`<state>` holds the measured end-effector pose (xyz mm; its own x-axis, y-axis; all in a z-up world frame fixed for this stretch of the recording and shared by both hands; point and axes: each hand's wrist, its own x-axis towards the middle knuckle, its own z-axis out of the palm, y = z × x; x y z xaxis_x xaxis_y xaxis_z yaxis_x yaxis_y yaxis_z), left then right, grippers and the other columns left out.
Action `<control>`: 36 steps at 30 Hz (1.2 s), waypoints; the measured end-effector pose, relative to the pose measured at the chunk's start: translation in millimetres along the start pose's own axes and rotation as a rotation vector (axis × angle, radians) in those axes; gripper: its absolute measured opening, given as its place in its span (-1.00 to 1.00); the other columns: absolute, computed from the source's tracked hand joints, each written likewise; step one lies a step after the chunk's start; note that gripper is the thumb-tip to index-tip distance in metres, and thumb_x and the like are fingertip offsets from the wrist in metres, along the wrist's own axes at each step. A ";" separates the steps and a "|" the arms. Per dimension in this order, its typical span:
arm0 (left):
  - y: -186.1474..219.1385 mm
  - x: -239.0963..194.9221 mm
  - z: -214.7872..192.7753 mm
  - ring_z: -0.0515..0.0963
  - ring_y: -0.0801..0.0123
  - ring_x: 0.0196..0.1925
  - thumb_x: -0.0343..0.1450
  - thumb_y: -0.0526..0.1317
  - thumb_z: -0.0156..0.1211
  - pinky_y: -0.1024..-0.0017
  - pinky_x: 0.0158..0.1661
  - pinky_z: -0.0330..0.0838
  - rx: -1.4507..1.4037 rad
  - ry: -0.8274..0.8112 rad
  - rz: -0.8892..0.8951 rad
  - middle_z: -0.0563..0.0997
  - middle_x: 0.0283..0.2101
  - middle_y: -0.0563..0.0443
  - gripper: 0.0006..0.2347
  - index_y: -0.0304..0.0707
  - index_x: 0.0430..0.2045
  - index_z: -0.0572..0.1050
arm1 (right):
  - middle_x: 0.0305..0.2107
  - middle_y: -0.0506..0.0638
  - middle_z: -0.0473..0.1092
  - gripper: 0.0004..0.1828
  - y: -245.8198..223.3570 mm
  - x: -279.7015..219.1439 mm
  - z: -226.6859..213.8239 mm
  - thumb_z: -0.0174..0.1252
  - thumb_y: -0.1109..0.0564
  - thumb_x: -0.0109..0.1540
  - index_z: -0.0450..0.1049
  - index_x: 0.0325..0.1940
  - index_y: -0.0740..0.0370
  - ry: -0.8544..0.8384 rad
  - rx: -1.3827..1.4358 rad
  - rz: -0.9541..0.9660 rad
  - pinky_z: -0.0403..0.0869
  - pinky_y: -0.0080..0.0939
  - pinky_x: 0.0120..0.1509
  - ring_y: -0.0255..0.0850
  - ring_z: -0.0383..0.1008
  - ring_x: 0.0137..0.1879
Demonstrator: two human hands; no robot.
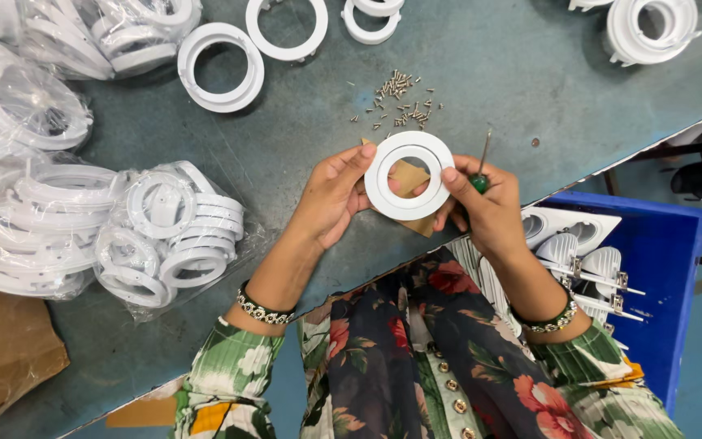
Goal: The person assembles plastic rings by hand, inserting small screws into holes and tightening them using a screwdriver on a workbench.
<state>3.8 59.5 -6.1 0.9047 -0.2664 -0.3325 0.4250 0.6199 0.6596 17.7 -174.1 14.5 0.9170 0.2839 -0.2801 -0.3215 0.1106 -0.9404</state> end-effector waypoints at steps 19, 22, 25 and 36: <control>-5.5 -4.0 -4.6 0.68 0.43 -0.17 0.56 -0.06 0.06 0.38 -0.10 0.63 0.120 0.081 0.059 0.66 -0.15 -0.07 -0.66 -0.46 -0.03 0.54 | -0.38 -0.01 0.56 -0.73 -3.4 12.1 16.8 0.15 0.16 0.38 0.50 0.04 0.44 0.025 -0.217 -0.090 0.45 -0.43 -0.38 -0.40 0.49 -0.45; -5.1 -4.2 -8.6 0.65 0.39 -0.04 0.58 -0.06 0.05 0.35 -0.01 0.58 0.175 0.038 0.101 0.64 -0.05 -0.13 -0.64 -0.47 0.03 0.52 | -0.38 -0.02 0.51 -0.75 -7.9 6.8 14.5 0.20 0.19 0.37 0.53 0.09 0.39 0.068 -0.278 -0.117 0.41 -0.40 -0.35 -0.42 0.46 -0.42; -0.6 -0.3 -16.1 0.61 0.32 0.12 0.59 -0.04 -0.02 0.35 0.22 0.48 0.298 0.015 0.217 0.61 0.11 -0.15 -0.61 -0.43 0.10 0.50 | -0.30 0.03 0.53 -0.78 -16.7 -16.1 17.5 0.34 0.23 0.30 0.56 0.04 0.19 0.093 -0.895 -0.651 0.39 -0.27 -0.28 -0.33 0.46 -0.34; 20.4 -24.5 12.9 0.51 0.14 0.21 0.48 0.02 0.20 0.27 0.22 0.40 1.105 0.076 0.504 0.56 0.12 -0.07 -0.58 -0.27 0.13 0.52 | 0.08 0.11 0.38 -0.57 -8.6 -43.2 23.6 0.32 0.27 0.12 0.48 0.07 0.27 -0.092 -0.779 -0.532 0.44 -0.14 0.08 -0.10 0.43 0.06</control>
<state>-9.3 69.2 24.2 0.9876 -0.1098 0.1123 -0.1429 -0.3312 0.9327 -24.8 -164.9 39.2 0.8647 0.4574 0.2076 0.4123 -0.4103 -0.8134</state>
